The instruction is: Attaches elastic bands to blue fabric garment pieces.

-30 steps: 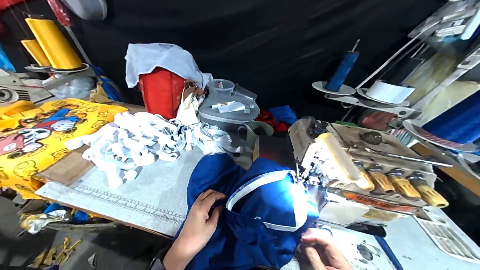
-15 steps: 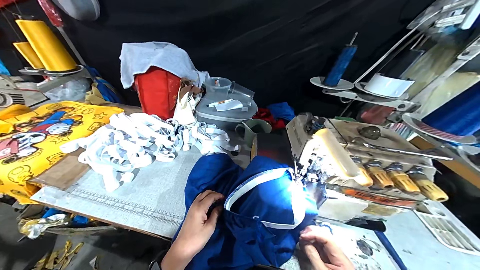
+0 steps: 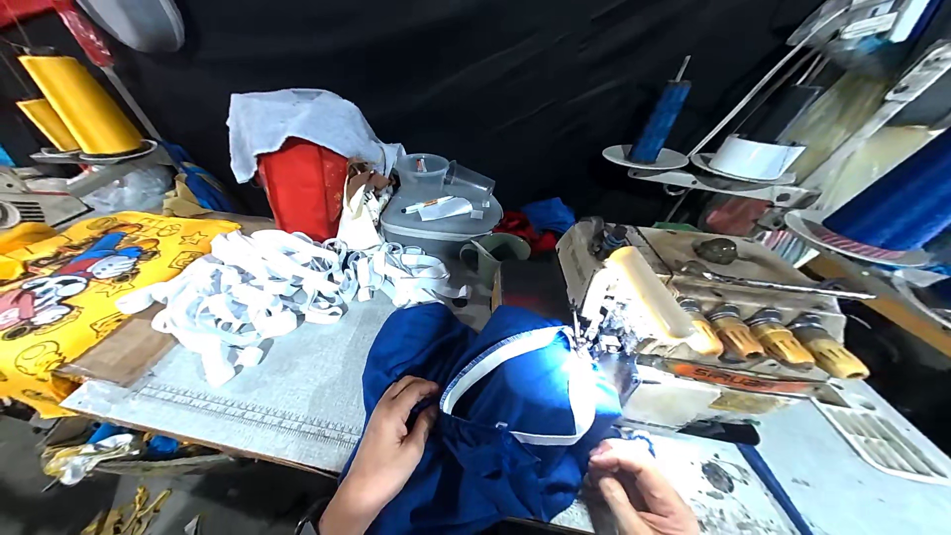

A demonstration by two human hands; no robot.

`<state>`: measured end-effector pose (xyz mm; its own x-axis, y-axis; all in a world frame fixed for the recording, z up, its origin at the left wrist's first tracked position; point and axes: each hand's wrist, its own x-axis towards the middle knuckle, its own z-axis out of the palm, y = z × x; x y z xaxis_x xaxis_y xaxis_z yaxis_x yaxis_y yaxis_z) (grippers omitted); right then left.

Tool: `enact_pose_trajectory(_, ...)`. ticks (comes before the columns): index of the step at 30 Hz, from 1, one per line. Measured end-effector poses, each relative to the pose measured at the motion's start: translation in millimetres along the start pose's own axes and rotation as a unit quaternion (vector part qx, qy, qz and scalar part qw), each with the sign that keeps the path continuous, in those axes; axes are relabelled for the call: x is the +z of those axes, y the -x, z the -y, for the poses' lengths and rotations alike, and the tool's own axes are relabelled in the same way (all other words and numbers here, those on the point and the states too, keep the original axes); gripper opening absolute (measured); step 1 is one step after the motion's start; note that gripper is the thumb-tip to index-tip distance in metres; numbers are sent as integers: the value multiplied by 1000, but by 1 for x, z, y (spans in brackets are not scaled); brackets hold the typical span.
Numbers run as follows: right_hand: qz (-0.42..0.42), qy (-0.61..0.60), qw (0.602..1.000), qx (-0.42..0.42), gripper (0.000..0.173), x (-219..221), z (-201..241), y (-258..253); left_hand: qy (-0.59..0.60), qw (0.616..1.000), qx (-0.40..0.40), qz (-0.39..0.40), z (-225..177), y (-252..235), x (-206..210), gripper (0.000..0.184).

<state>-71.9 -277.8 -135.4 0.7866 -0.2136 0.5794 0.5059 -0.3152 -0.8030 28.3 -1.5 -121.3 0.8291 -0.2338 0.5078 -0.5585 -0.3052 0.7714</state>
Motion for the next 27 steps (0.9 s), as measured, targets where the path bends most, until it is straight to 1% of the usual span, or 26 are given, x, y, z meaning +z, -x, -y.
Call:
enact_pose_trajectory(3, -26, -5, 999, 32, 24, 4, 12, 0, 12, 1000, -4, -1, 0, 0, 0, 23)
enact_pose_trajectory(5, -46, -10, 998, 43, 25, 6, 13, -1, -2, 1000, -8, -28, 0, 1, 1, 25)
enact_pose_trajectory(7, -47, -1, 998, 46, 26, 6, 9, -1, -75, 995, -15, -63, 1, 2, 3, 31)
enact_pose_trajectory(9, -34, 36, 998, 49, 33, 7, 10, -2, -170, 983, -11, -62, 2, 3, 3, 36)
enact_pose_trajectory(11, -17, 71, 996, 48, 42, 9, 9, -2, -226, 973, 5, -47, 2, 3, -2, 29)
enact_pose_trajectory(13, -9, 95, 994, 45, 41, 11, 9, -2, -183, 982, -1, -44, 0, 1, -20, 20)
enact_pose_trajectory(15, -7, 116, 993, 37, 36, 13, 9, 0, -115, 990, -11, -77, -3, -4, -50, 18)
enact_pose_trajectory(16, -9, 118, 992, 31, 35, 13, 8, 0, -103, 989, -5, -102, -7, -7, -66, 18)
enact_pose_trajectory(17, -9, 114, 993, 25, 34, 13, 8, 0, -116, 985, 13, -128, -12, -10, -80, 18)
enact_pose_trajectory(19, -15, 101, 995, 19, 35, 15, 8, -1, -186, 967, 70, -161, -25, -13, -93, 21)
enact_pose_trajectory(21, -20, 93, 995, 24, 34, 18, 9, -2, -221, 958, 121, -135, -42, -13, -86, 23)
enact_pose_trajectory(22, -24, 89, 995, 25, 33, 19, 9, -2, -215, 961, 144, -99, -50, -11, -76, 23)
enact_pose_trajectory(24, -27, 84, 996, 16, 32, 19, 6, -2, -185, 966, 183, 6, -61, -10, -49, 28)
enact_pose_trajectory(25, -26, 86, 996, 13, 32, 19, 5, -2, -177, 963, 194, 53, -65, -12, -36, 29)
enact_pose_trajectory(27, -25, 94, 995, 16, 33, 18, 6, -2, -184, 956, 198, 115, -68, -24, -18, 28)
